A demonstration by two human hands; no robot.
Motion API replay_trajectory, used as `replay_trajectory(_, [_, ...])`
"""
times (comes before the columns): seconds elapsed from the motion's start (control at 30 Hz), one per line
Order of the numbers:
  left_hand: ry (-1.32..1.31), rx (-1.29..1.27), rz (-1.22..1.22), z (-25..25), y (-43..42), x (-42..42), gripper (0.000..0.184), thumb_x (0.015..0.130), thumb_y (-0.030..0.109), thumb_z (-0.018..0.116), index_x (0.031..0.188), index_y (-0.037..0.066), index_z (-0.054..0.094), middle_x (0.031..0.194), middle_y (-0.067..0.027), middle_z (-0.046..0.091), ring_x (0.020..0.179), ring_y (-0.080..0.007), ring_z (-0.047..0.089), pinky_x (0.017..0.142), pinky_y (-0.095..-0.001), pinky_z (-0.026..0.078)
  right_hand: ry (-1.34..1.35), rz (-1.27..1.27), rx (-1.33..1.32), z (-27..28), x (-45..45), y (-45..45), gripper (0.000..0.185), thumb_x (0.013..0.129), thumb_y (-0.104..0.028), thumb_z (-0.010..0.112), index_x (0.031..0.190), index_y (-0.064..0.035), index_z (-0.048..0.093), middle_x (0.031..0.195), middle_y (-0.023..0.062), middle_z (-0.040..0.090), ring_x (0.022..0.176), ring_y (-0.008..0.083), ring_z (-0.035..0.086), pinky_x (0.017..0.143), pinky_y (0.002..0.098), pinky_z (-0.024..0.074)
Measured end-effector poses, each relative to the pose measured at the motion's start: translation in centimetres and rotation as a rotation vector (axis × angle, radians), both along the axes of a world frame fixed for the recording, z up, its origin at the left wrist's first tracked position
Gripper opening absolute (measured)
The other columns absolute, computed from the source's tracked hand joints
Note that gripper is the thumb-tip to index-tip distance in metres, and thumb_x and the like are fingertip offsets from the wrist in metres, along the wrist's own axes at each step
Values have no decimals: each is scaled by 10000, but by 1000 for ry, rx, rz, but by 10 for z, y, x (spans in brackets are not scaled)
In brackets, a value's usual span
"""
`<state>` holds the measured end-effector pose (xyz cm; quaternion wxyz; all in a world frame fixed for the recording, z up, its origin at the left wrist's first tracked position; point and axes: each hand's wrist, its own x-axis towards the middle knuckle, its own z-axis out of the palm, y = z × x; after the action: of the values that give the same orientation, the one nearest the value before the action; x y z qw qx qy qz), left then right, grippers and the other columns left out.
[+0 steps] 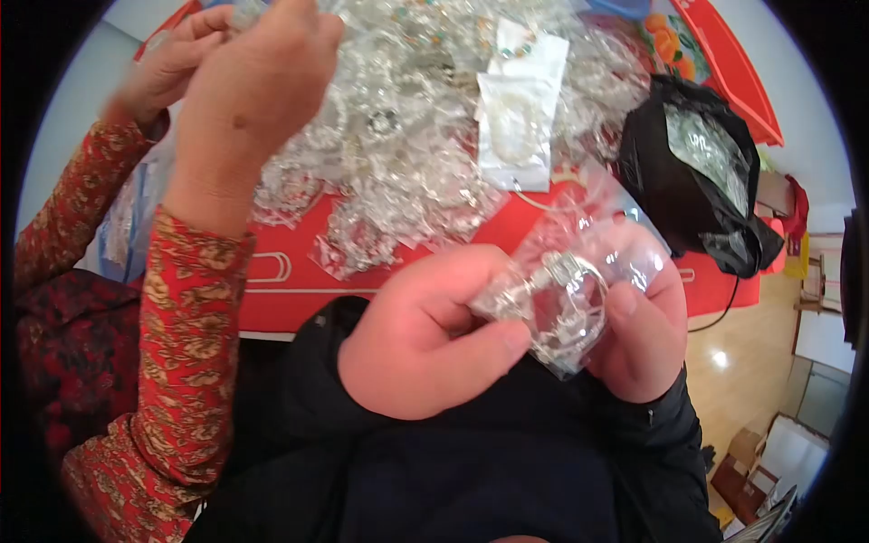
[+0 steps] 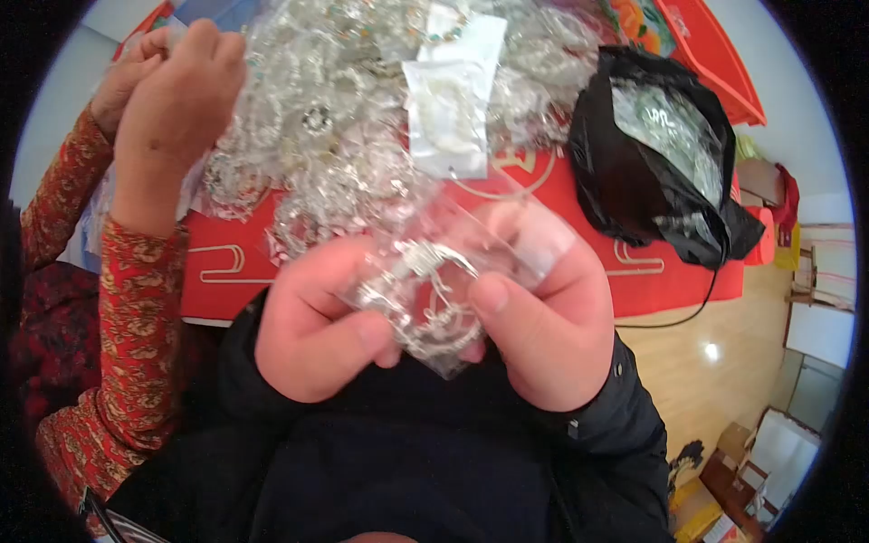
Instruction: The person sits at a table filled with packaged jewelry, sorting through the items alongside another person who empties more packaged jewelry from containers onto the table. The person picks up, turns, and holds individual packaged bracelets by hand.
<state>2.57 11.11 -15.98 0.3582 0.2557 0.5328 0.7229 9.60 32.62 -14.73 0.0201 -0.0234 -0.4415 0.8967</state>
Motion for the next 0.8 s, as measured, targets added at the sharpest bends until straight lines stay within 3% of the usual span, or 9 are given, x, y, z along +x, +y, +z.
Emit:
replay_trajectory(0.17, [-43,-47,-123,27,2,-26,122,976,91,607,1071,15,619,900,-19,615,794,-93,562,704,-270,454,-128,-10,212,10,1,-1,276,971,-251,700,1073,-11,612,885,62,683,599,75,575,507,213,429])
replay_trajectory(0.3, [-69,-65,-185,42,1,-45,118,982,94,604,1068,14,617,888,-13,615,781,-83,562,696,-265,452,-167,-60,230,17,1,-6,312,952,-231,711,1105,6,578,923,92,701,616,91,606,507,216,447])
replay_trajectory(0.5, [-163,-8,-134,22,10,-12,112,992,98,600,1063,13,613,870,-5,615,761,-68,561,683,-256,449,-135,-30,141,15,0,-7,347,946,-241,695,1157,5,571,989,108,694,689,116,624,535,249,464])
replay_trajectory(0.57, [-82,33,-89,12,9,-9,74,1009,73,614,1067,28,599,900,29,581,795,-18,513,683,-239,438,-107,-25,108,10,2,-3,362,954,-267,680,1168,5,572,981,100,687,681,115,612,537,250,457])
replay_trajectory(0.6, [-226,39,-27,28,15,-6,68,1006,60,604,1063,23,601,928,17,597,838,-20,532,719,-244,450,-108,-36,91,10,1,-6,359,976,-297,651,1167,-3,578,952,88,678,654,111,589,529,247,440])
replay_trajectory(0.7, [-71,67,-92,13,9,-13,194,1002,67,579,1177,-14,602,963,-18,629,832,-60,571,746,-252,474,-68,24,44,7,0,1,331,1016,-306,604,1159,-7,585,937,78,674,653,98,563,565,245,435])
replay_trajectory(0.8, [-13,60,-65,11,8,-15,203,1002,87,584,1177,-16,599,951,-22,629,818,-65,571,735,-254,474,-61,42,8,2,1,3,301,1028,-281,585,1160,-10,587,941,69,676,671,91,560,584,244,435])
